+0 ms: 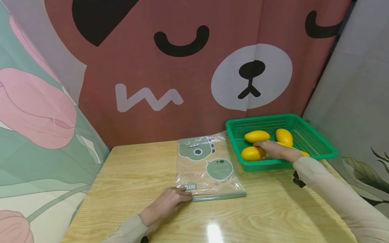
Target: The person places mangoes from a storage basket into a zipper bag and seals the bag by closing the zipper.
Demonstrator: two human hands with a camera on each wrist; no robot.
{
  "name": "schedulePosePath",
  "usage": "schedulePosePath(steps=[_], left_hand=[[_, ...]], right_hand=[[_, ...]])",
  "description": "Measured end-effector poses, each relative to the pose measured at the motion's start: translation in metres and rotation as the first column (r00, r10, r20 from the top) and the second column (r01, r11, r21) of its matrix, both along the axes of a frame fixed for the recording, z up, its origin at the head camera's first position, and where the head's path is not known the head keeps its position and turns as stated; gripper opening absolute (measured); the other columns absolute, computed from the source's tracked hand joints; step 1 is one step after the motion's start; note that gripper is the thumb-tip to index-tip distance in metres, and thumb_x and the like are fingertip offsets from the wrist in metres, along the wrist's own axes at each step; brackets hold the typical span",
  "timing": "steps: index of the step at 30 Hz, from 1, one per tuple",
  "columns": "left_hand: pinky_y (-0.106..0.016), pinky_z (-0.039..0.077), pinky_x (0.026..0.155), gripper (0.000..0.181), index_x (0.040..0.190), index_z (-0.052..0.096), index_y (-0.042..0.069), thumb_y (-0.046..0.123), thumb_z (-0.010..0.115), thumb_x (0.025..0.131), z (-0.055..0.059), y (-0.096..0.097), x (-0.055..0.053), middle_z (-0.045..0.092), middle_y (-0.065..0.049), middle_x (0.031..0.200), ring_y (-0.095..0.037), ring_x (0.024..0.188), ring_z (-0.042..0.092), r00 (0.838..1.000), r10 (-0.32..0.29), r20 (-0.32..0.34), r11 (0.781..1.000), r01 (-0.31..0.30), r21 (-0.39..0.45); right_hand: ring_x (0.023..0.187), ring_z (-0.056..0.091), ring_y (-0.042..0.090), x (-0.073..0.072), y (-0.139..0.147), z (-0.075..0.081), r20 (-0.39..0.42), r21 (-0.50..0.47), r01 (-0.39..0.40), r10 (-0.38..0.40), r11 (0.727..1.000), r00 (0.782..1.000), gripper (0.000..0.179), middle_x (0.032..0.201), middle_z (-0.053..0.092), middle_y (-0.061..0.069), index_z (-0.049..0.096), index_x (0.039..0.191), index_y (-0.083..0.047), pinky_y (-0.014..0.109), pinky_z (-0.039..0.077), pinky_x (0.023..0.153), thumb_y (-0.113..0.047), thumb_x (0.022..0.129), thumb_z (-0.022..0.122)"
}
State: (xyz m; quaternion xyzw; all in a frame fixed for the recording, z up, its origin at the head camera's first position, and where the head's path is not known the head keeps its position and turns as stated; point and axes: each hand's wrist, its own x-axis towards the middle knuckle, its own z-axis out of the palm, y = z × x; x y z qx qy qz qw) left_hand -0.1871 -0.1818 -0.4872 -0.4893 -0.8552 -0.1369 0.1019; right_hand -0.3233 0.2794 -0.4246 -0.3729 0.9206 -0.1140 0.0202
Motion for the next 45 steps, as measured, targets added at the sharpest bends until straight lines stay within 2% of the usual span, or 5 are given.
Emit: schedulePosePath(steps=[10,19,24,36,45], left_hand=[[-0.043,0.053,0.089,0.024,0.110,0.076,0.012,0.004,0.071,0.087,0.0038,-0.0006,-0.0012,0.071,-0.004,0.114,-0.029,0.105,0.067,0.998,0.048,0.033,0.999,-0.047,-0.015],[-0.030,0.056,0.078,0.031,0.113,0.076,0.013,0.002,0.074,0.084,0.0074,0.0005,0.0012,0.070,-0.006,0.118,-0.018,0.101,0.068,0.994,0.106,0.023,0.991,-0.104,-0.083],[-0.031,0.057,0.074,0.031,0.111,0.076,0.013,-0.001,0.072,0.084,0.0093,0.0023,0.0017,0.071,-0.005,0.115,-0.019,0.100,0.068,0.994,0.111,-0.001,0.989,-0.111,-0.100],[-0.030,0.057,0.069,0.034,0.106,0.078,0.016,-0.006,0.072,0.081,0.0098,0.0036,0.0002,0.072,-0.002,0.111,-0.018,0.096,0.070,0.989,0.146,-0.005,0.989,-0.146,-0.012],[-0.034,0.058,0.068,0.034,0.108,0.077,0.014,-0.006,0.070,0.082,0.0102,0.0052,0.0008,0.071,-0.006,0.115,-0.023,0.102,0.068,0.982,0.183,-0.042,0.979,-0.185,-0.079]], right_hand=[[0.093,0.061,0.026,-0.0034,0.0012,-0.0028,0.008,0.008,0.018,-0.018,1.000,1.000,0.054,0.111,0.064,0.017,0.060,0.120,0.009,0.041,0.052,0.078,-0.009,0.076,0.085],[0.096,0.061,0.029,-0.0028,0.0011,-0.0022,0.000,0.006,0.037,-0.037,0.999,0.999,0.054,0.113,0.064,0.018,0.060,0.120,0.009,0.044,0.052,0.080,-0.011,0.076,0.086],[0.094,0.061,0.028,-0.0032,0.0013,-0.0035,0.004,-0.005,0.034,-0.034,0.999,0.999,0.053,0.111,0.064,0.016,0.060,0.119,0.008,0.043,0.052,0.079,-0.008,0.076,0.085],[0.096,0.061,0.029,-0.0042,0.0029,-0.0044,0.015,-0.004,0.024,-0.024,1.000,1.000,0.054,0.113,0.063,0.017,0.059,0.120,0.008,0.043,0.052,0.080,-0.009,0.077,0.085],[0.098,0.061,0.030,-0.0041,0.0026,-0.0051,0.001,0.002,0.027,-0.027,1.000,1.000,0.054,0.113,0.064,0.018,0.060,0.120,0.009,0.044,0.052,0.081,-0.008,0.076,0.086]])
